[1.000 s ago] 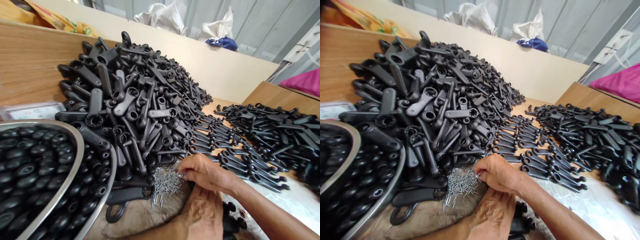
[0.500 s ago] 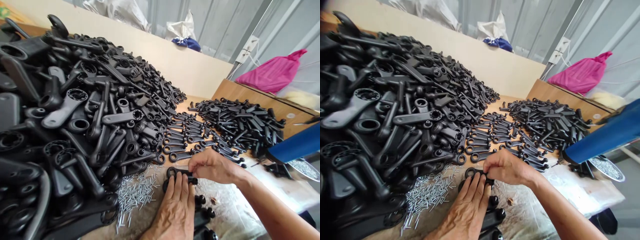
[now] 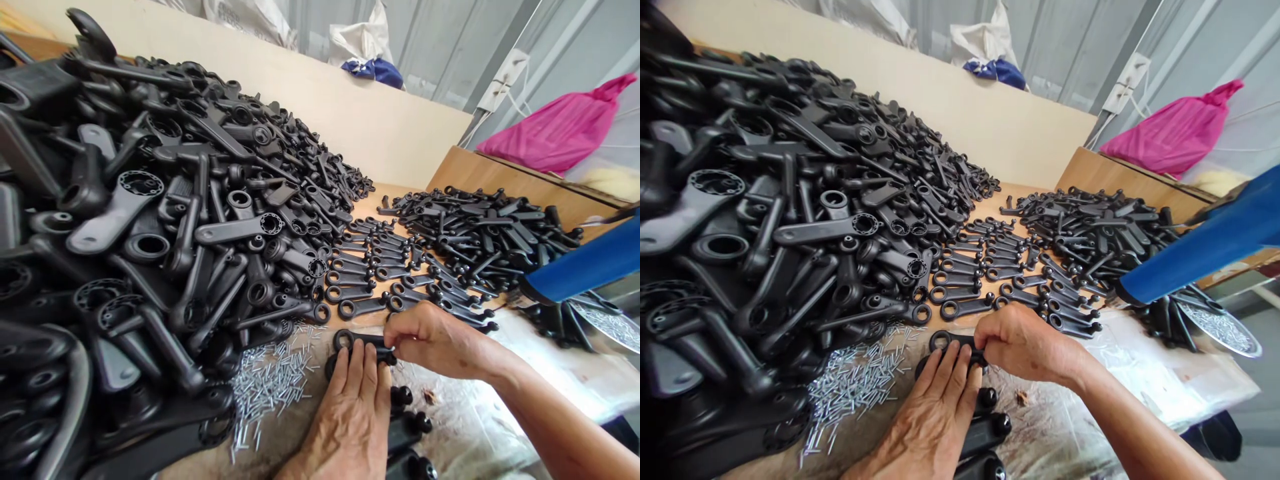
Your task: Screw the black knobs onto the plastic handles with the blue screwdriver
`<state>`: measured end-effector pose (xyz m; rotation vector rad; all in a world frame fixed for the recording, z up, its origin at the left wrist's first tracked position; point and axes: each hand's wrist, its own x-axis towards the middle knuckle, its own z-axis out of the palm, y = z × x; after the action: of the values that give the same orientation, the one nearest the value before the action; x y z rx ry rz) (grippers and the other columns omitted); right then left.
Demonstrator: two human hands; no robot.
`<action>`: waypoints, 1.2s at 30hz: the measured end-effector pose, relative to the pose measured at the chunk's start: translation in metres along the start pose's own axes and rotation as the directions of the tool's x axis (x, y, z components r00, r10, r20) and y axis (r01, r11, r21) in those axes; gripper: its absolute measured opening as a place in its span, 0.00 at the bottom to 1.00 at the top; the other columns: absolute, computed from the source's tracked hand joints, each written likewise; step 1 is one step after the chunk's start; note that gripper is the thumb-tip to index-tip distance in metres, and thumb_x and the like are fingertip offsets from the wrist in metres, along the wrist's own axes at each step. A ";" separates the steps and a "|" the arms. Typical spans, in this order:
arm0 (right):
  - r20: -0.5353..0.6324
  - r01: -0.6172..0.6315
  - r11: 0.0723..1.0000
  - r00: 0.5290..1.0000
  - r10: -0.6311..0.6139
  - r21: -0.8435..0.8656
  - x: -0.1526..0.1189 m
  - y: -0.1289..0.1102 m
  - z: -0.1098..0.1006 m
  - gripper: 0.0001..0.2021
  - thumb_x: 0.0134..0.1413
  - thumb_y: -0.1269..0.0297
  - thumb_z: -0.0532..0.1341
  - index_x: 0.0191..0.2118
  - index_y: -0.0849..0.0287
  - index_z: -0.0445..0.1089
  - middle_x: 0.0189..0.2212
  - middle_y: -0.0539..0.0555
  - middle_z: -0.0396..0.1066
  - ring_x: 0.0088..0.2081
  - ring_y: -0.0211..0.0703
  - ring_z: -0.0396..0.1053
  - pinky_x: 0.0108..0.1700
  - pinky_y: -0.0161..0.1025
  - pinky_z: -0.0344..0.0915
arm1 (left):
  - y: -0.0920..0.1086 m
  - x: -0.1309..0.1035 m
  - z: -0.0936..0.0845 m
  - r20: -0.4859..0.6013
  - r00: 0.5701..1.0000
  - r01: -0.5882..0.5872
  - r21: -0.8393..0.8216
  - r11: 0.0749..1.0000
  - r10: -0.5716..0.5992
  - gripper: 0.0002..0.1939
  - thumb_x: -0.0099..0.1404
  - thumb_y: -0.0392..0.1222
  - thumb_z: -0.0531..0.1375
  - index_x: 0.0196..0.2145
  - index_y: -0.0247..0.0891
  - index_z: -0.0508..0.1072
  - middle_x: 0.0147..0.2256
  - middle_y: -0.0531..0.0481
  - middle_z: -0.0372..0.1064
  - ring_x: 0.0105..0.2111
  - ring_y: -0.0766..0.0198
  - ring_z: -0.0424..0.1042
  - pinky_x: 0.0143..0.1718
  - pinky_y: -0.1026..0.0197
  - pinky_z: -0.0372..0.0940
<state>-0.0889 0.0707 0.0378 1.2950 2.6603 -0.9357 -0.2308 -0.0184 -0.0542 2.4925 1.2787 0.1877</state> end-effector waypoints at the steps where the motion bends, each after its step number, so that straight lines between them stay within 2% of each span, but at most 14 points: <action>1: 0.003 -0.003 1.000 1.000 0.003 -0.014 0.000 0.000 0.000 0.12 0.39 0.77 0.52 0.23 0.63 0.73 0.17 0.46 0.63 0.23 0.33 0.58 0.26 0.27 0.54 | 0.000 -0.001 0.000 0.004 1.000 -0.003 -0.006 1.000 0.003 0.35 0.58 0.42 0.53 0.61 0.21 0.56 0.62 0.26 0.45 0.62 0.33 0.45 0.59 0.34 0.50; 6: -0.019 -0.016 0.996 1.000 0.014 -0.086 0.001 -0.003 0.002 0.11 0.41 0.77 0.53 0.24 0.62 0.73 0.18 0.47 0.64 0.24 0.33 0.59 0.26 0.27 0.54 | -0.003 -0.002 0.009 -0.086 0.995 -0.045 0.029 0.999 0.047 0.37 0.59 0.44 0.54 0.62 0.21 0.53 0.63 0.26 0.44 0.63 0.33 0.43 0.60 0.34 0.47; 11: -0.055 -0.020 0.989 0.998 0.012 -0.149 -0.005 -0.008 0.000 0.09 0.46 0.73 0.55 0.24 0.60 0.71 0.19 0.48 0.66 0.24 0.35 0.61 0.27 0.30 0.53 | -0.005 -0.004 0.010 -0.075 0.995 -0.067 -0.002 0.998 0.067 0.49 0.57 0.61 0.58 0.62 0.18 0.52 0.62 0.21 0.42 0.62 0.29 0.40 0.59 0.31 0.45; 14: -0.152 -0.037 0.988 0.988 0.014 -0.153 -0.020 -0.005 0.003 0.11 0.54 0.68 0.52 0.27 0.60 0.71 0.23 0.51 0.70 0.26 0.37 0.64 0.29 0.32 0.54 | 0.001 -0.011 0.003 -0.053 0.999 -0.005 -0.057 0.998 0.002 0.51 0.57 0.65 0.56 0.63 0.20 0.49 0.63 0.23 0.37 0.63 0.32 0.34 0.60 0.31 0.41; 18: -0.239 -0.076 0.996 0.969 0.064 -0.043 -0.051 0.009 0.024 0.13 0.56 0.67 0.50 0.34 0.60 0.73 0.28 0.53 0.74 0.31 0.41 0.70 0.33 0.34 0.61 | 0.010 -0.019 -0.010 0.018 0.994 0.107 -0.126 0.986 -0.106 0.49 0.59 0.63 0.55 0.65 0.23 0.46 0.65 0.29 0.30 0.63 0.36 0.26 0.62 0.34 0.39; 21: -0.295 -0.124 0.992 0.948 0.124 0.018 -0.074 0.022 0.055 0.16 0.54 0.70 0.50 0.40 0.60 0.73 0.35 0.56 0.76 0.36 0.45 0.73 0.38 0.37 0.67 | 0.014 -0.019 -0.020 0.035 0.996 0.084 -0.108 0.991 -0.081 0.48 0.59 0.63 0.54 0.64 0.22 0.47 0.65 0.29 0.31 0.64 0.40 0.28 0.63 0.37 0.37; 23: -0.417 -0.086 0.995 0.907 0.061 -0.041 -0.086 0.030 0.079 0.18 0.54 0.70 0.50 0.46 0.62 0.72 0.43 0.60 0.75 0.44 0.48 0.72 0.44 0.41 0.68 | 0.015 -0.017 -0.025 0.038 0.997 0.074 -0.087 0.993 -0.071 0.49 0.59 0.65 0.53 0.64 0.22 0.47 0.65 0.29 0.32 0.65 0.42 0.30 0.63 0.37 0.36; 25: -0.549 -0.047 0.979 0.832 -0.072 -0.200 -0.095 0.036 0.101 0.20 0.55 0.67 0.52 0.51 0.65 0.70 0.51 0.63 0.71 0.52 0.55 0.67 0.51 0.48 0.67 | 0.016 -0.016 -0.027 0.052 0.994 0.098 -0.063 0.993 -0.095 0.50 0.58 0.65 0.53 0.64 0.24 0.47 0.65 0.30 0.33 0.65 0.45 0.30 0.63 0.39 0.34; 27: -0.610 -0.066 0.917 0.765 -0.206 -0.392 -0.101 0.039 0.118 0.23 0.55 0.61 0.56 0.55 0.67 0.67 0.54 0.65 0.68 0.55 0.63 0.63 0.51 0.56 0.65 | 0.018 -0.015 -0.028 0.079 0.989 0.129 -0.044 0.991 -0.125 0.50 0.58 0.67 0.54 0.65 0.25 0.47 0.65 0.32 0.33 0.65 0.47 0.30 0.64 0.40 0.31; 31: -0.593 -0.112 0.775 0.714 -0.373 -0.622 -0.100 0.041 0.135 0.31 0.52 0.50 0.58 0.54 0.70 0.67 0.54 0.68 0.67 0.54 0.70 0.63 0.46 0.60 0.66 | 0.020 -0.014 -0.031 0.132 0.978 0.163 -0.024 0.986 -0.159 0.52 0.57 0.67 0.54 0.65 0.26 0.44 0.66 0.34 0.31 0.66 0.49 0.28 0.63 0.42 0.25; 36: -0.562 -0.065 0.722 0.677 -0.475 -0.689 -0.090 0.047 0.145 0.27 0.48 0.57 0.57 0.53 0.67 0.68 0.54 0.64 0.68 0.53 0.69 0.63 0.47 0.60 0.63 | 0.022 -0.010 -0.040 0.189 0.971 0.152 -0.014 0.988 -0.147 0.51 0.57 0.63 0.56 0.65 0.28 0.42 0.66 0.37 0.31 0.66 0.52 0.29 0.62 0.43 0.23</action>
<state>-0.0277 -0.0479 -0.0785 1.2937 3.2182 0.7429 -0.2303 -0.0290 -0.0083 2.3141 1.3660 -0.0640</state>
